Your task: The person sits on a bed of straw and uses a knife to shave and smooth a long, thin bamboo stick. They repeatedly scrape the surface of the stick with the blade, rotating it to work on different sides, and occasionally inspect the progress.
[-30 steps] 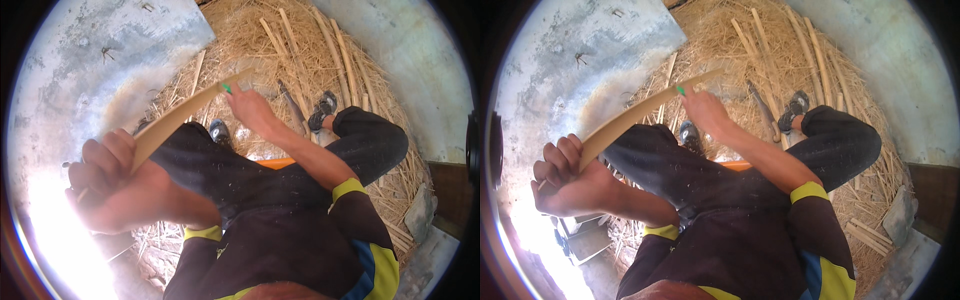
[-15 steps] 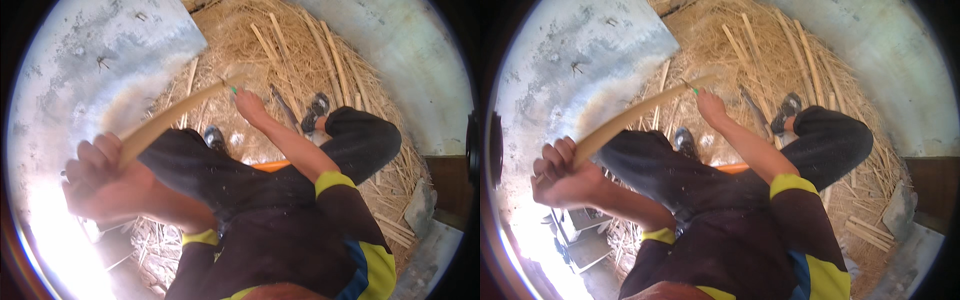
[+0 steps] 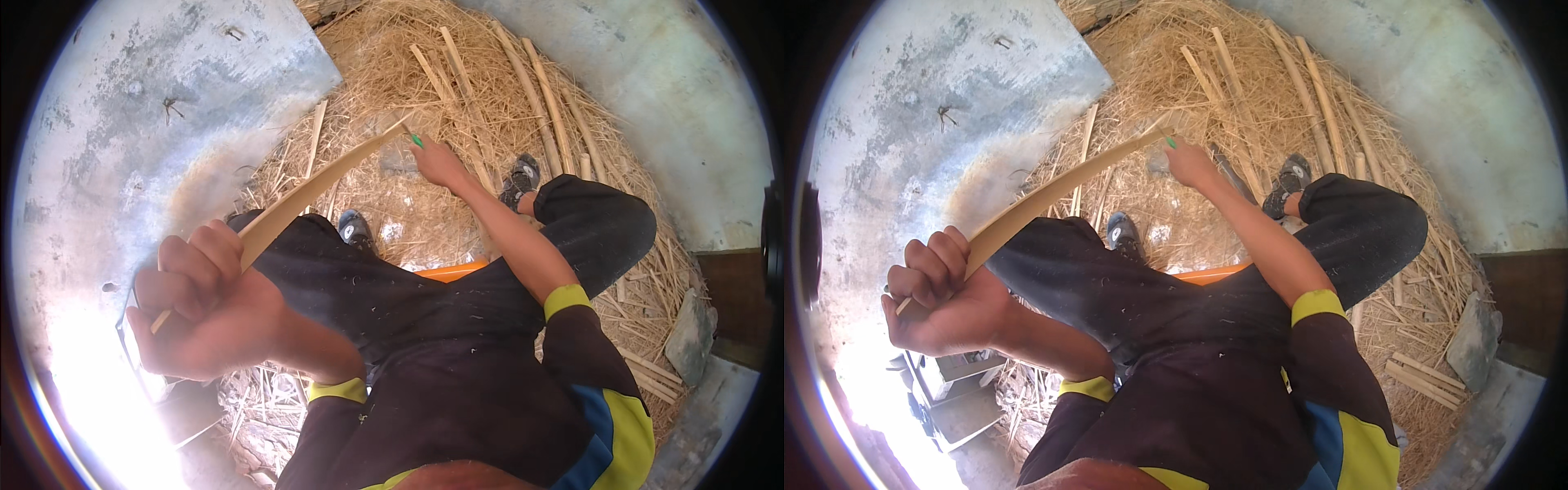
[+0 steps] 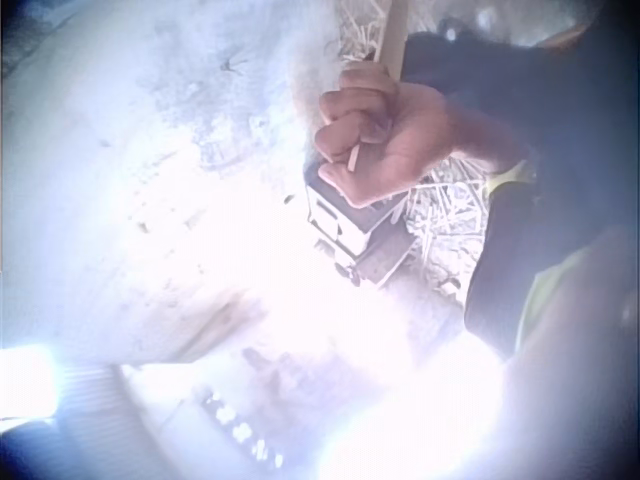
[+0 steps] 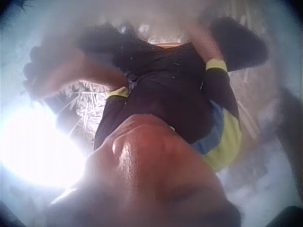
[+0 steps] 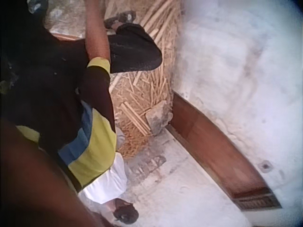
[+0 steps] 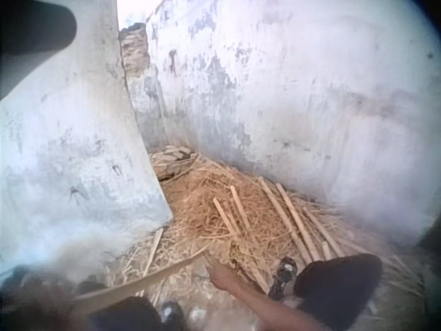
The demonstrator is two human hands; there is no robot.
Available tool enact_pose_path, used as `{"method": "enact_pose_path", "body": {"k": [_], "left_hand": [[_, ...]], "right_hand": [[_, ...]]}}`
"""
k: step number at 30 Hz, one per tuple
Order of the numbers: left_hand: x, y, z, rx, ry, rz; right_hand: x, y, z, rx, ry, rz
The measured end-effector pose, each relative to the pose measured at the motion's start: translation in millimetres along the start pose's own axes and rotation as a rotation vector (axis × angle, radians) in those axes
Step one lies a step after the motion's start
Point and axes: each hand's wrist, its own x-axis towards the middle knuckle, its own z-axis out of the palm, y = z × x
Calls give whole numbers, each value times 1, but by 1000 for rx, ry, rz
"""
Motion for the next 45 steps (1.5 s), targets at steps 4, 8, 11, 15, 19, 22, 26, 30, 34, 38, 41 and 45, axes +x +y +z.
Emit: {"method": "enact_pose_path", "body": {"k": [4,8,11,15,19,22,26,30,34,38,41,45], "left_hand": [[-1,-7,6,-26,88,26],[0,-7,8,-5,112,19],[1,-6,12,-4,80,-5],[-3,-1,1,12,38,3],[-1,-7,-1,-58,13,0],[0,-4,1,-55,-50,-13],[-7,-5,5,43,106,79],[-5,-7,-10,-47,-205,44],[2,0,-17,-77,-467,26],[4,-7,-14,-135,-546,0],[6,-5,-19,-133,-561,23],[9,-5,-23,-144,-593,-7]], "right_hand": [[-30,-57,-18,71,-3,-125],[-16,-17,16,-206,64,-82],[-3,7,30,-246,103,-5],[-28,-63,11,-62,37,-49],[3,30,50,-436,-3,-114],[6,109,57,-353,-12,332],[-11,62,37,-302,-46,274],[-29,-41,-22,136,25,100],[-78,-105,-47,158,-2,-288],[-86,-92,-40,-87,117,-297],[-94,-111,-49,-79,72,-335],[-95,-94,-40,-156,66,-294]]}}
